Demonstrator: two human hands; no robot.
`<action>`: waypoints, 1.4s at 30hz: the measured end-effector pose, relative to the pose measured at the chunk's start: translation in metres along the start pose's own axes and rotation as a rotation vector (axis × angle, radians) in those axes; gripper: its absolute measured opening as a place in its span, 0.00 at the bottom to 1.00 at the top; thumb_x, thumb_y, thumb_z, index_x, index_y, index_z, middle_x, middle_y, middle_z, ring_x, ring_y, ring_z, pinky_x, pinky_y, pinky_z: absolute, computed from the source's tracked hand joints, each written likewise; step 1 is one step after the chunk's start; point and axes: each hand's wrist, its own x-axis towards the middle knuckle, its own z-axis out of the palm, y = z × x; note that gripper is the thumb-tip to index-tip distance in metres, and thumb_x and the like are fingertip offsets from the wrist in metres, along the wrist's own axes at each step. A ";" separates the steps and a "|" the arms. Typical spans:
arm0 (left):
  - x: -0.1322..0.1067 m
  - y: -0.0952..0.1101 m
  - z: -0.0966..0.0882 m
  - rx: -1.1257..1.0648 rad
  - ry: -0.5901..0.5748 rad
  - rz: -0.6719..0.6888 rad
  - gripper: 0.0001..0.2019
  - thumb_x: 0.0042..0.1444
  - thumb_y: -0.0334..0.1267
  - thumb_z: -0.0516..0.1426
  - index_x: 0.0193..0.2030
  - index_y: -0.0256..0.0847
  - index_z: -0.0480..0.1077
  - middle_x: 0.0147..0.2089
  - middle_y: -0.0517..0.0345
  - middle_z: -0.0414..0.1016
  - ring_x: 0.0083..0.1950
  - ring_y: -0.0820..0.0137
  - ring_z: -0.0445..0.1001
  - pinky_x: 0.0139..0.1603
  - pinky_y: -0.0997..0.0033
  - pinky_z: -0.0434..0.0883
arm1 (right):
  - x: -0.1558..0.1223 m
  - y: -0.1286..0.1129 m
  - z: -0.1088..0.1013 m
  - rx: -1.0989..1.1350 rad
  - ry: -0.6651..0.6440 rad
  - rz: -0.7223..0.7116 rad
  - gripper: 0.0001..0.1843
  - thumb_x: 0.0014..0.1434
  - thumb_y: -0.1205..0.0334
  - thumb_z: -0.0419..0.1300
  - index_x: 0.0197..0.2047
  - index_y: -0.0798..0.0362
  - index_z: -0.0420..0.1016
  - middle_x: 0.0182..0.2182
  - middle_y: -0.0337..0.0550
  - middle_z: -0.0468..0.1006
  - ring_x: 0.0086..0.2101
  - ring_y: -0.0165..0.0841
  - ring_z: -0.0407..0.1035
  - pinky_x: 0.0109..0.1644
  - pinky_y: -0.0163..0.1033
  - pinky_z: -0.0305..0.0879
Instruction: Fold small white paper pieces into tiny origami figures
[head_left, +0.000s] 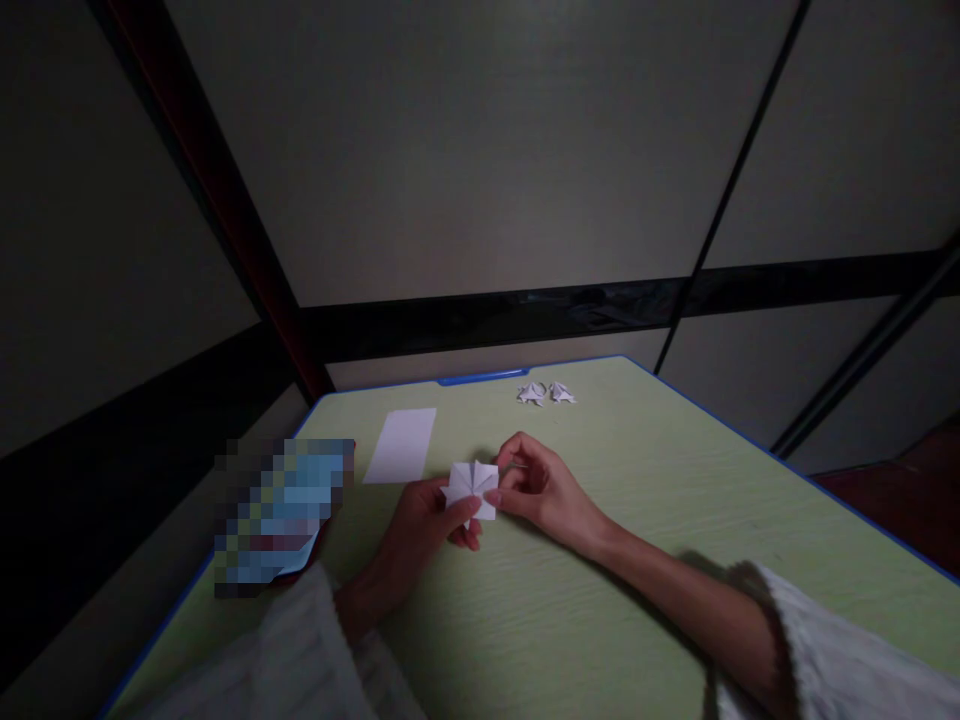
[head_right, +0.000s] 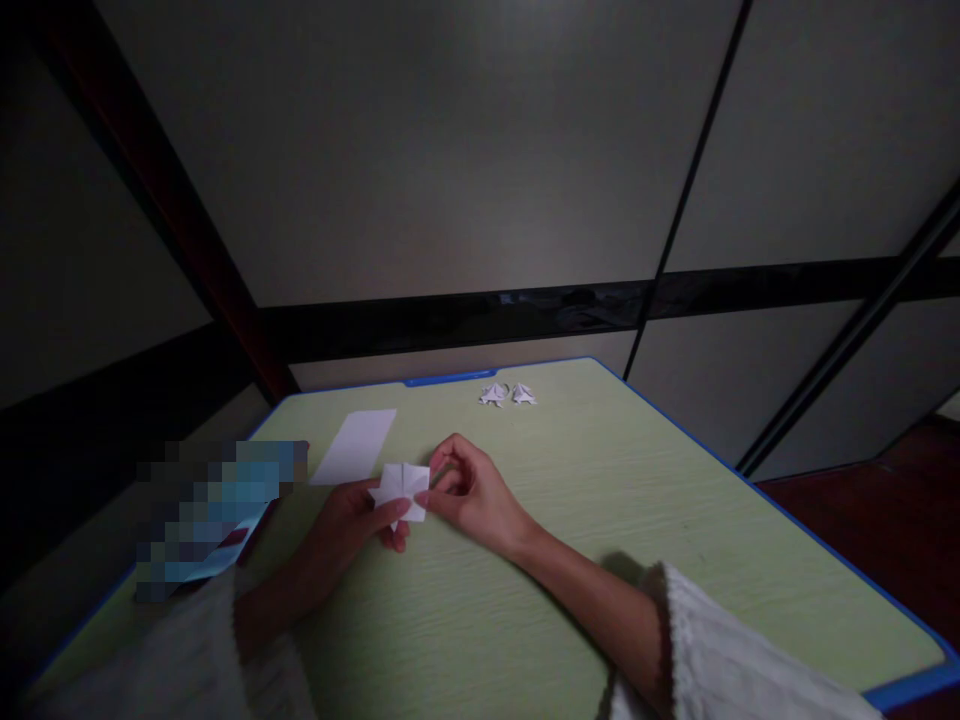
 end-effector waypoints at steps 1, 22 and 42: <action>0.000 0.001 0.000 0.000 0.000 -0.006 0.07 0.41 0.36 0.55 0.21 0.33 0.66 0.14 0.63 0.68 0.15 0.77 0.66 0.18 0.78 0.62 | 0.000 -0.001 0.000 -0.008 0.011 -0.013 0.16 0.37 0.68 0.63 0.27 0.55 0.58 0.19 0.31 0.65 0.18 0.19 0.59 0.20 0.24 0.52; 0.001 0.002 0.000 -0.009 0.060 0.001 0.08 0.40 0.38 0.56 0.25 0.33 0.69 0.17 0.60 0.71 0.19 0.73 0.68 0.20 0.77 0.61 | 0.001 0.003 0.005 0.008 -0.008 0.044 0.12 0.38 0.62 0.62 0.23 0.58 0.63 0.16 0.33 0.65 0.18 0.21 0.59 0.23 0.30 0.55; -0.002 0.004 0.000 0.003 0.041 -0.014 0.07 0.40 0.36 0.56 0.19 0.34 0.68 0.13 0.62 0.68 0.16 0.76 0.63 0.21 0.77 0.59 | 0.000 -0.002 0.007 -0.048 0.091 -0.086 0.03 0.37 0.68 0.62 0.20 0.57 0.72 0.30 0.41 0.68 0.23 0.21 0.62 0.27 0.30 0.61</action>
